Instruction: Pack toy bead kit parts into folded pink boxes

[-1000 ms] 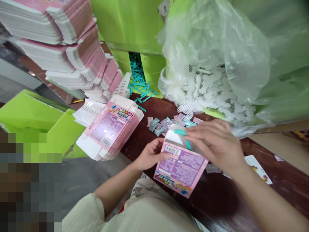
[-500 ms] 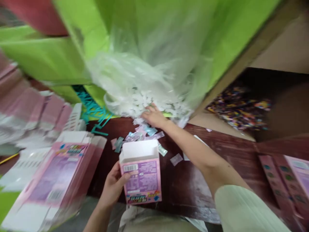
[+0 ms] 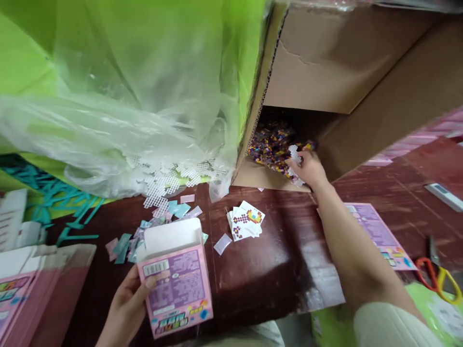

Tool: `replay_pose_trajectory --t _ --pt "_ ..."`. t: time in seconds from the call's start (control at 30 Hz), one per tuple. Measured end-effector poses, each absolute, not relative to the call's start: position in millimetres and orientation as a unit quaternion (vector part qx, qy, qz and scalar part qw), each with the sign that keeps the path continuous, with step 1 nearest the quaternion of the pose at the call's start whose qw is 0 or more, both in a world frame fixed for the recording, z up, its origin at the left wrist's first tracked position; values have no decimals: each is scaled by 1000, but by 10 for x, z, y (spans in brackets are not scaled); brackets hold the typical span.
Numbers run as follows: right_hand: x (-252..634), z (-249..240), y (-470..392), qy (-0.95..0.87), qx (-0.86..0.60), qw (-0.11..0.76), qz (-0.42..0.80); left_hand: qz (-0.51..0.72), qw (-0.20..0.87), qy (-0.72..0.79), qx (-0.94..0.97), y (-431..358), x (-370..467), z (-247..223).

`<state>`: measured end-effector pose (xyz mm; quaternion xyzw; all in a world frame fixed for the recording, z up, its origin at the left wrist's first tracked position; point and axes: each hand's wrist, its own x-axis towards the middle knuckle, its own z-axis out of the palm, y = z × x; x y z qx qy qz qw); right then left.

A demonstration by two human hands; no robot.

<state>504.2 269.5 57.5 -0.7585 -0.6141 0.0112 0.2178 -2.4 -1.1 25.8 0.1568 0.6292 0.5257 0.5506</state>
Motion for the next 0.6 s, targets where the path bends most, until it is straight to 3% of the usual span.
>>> replay_pose_trajectory --t 0.17,0.27,0.43,0.6 --pt "5269 307 2928 -606 -781 143 45 517 572 608 193 10 243 322" --pt "5248 217 2575 -638 -756 134 52 503 595 594 203 -38 178 295" --pt "5288 -40 1799 -708 -654 151 219 492 594 594 228 -97 36 238" --pt "5253 -75 1398 -661 -690 147 256 474 609 562 297 -64 140 273"
